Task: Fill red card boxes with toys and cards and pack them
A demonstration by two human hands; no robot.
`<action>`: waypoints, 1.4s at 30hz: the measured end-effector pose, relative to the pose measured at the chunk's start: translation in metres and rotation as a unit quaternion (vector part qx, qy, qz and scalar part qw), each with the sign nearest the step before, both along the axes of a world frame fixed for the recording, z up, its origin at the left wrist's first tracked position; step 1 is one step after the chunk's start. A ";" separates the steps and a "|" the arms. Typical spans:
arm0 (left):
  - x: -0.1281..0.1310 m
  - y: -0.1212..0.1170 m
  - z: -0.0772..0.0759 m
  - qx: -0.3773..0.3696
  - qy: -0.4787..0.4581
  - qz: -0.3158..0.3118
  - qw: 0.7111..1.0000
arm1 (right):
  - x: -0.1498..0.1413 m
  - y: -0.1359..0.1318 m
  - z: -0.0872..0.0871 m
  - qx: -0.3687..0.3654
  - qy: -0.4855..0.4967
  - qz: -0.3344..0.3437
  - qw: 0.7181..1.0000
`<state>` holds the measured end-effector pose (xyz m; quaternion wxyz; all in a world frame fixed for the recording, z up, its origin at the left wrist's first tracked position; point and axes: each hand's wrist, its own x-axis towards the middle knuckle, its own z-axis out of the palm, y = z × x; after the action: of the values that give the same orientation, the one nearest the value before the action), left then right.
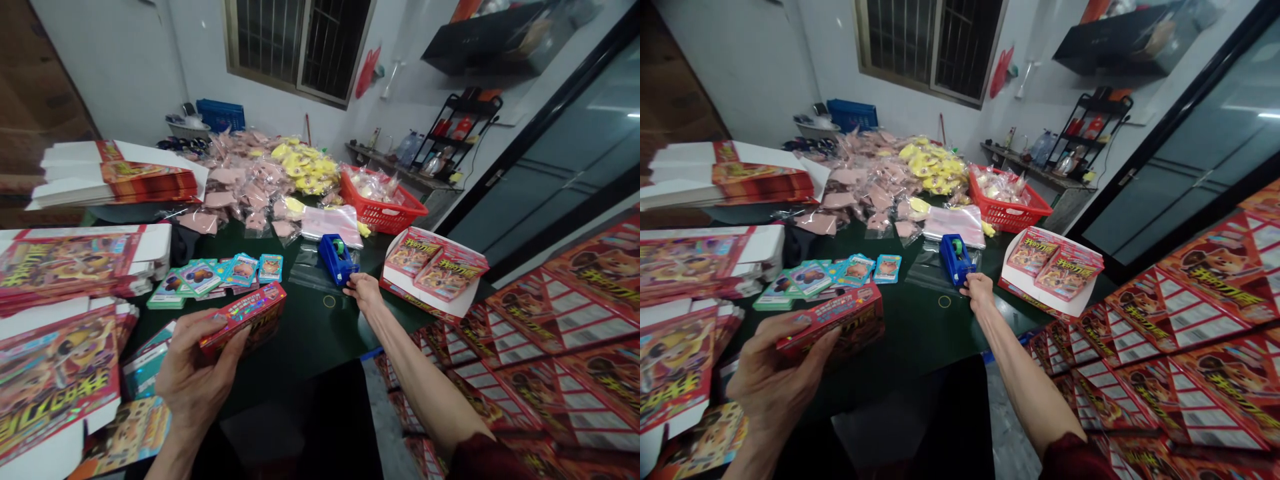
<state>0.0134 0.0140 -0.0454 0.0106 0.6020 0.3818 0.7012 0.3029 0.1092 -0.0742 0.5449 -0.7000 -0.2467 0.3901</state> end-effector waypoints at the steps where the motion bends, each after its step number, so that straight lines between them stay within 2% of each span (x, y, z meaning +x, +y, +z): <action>1: 0.000 0.000 0.000 0.000 -0.001 -0.002 1.000 | -0.001 0.000 0.000 0.001 -0.015 0.001 1.000; 5: 0.001 0.001 0.001 0.010 -0.005 -0.015 1.000 | -0.007 -0.010 0.006 0.034 -0.080 0.013 0.996; 9: 0.000 -0.001 0.006 0.005 -0.026 -0.074 0.997 | -0.029 -0.047 0.029 0.107 -0.129 0.062 0.984; 13: -0.003 -0.004 0.008 -0.022 -0.032 -0.105 0.994 | -0.083 -0.097 0.065 0.204 -0.134 0.177 0.953; 16: -0.005 -0.006 0.009 -0.041 -0.016 -0.086 0.995 | -0.128 -0.121 0.088 0.269 -0.054 0.253 0.928; 18: -0.005 -0.007 0.009 -0.047 -0.013 -0.079 0.996 | -0.150 -0.127 0.094 0.287 0.012 0.257 0.923; 22: -0.003 -0.010 0.011 -0.059 0.003 -0.065 0.996 | -0.171 -0.123 0.087 0.290 0.080 0.236 0.924; 28: -0.010 -0.011 0.015 -0.052 0.059 -0.063 0.995 | -0.179 -0.114 0.077 0.240 0.090 0.208 0.944; 32: -0.021 -0.010 0.026 -0.051 0.174 -0.075 0.981 | -0.175 -0.111 0.082 0.207 0.117 0.211 0.948; 35: -0.026 -0.010 0.037 -0.077 0.297 -0.083 0.948 | -0.170 -0.107 0.081 0.178 0.152 0.249 0.940; 38: -0.028 -0.008 0.046 -0.108 0.346 -0.090 0.928 | -0.169 -0.103 0.067 0.171 0.162 0.269 0.934; 42: -0.032 -0.004 0.046 -0.116 0.325 -0.090 0.934 | -0.172 -0.101 0.037 0.157 0.101 0.303 0.934</action>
<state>-0.0186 0.0096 0.0007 0.0187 0.8233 0.3877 0.4141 0.1307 0.0080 -0.0374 0.5256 -0.4544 -0.4494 0.5615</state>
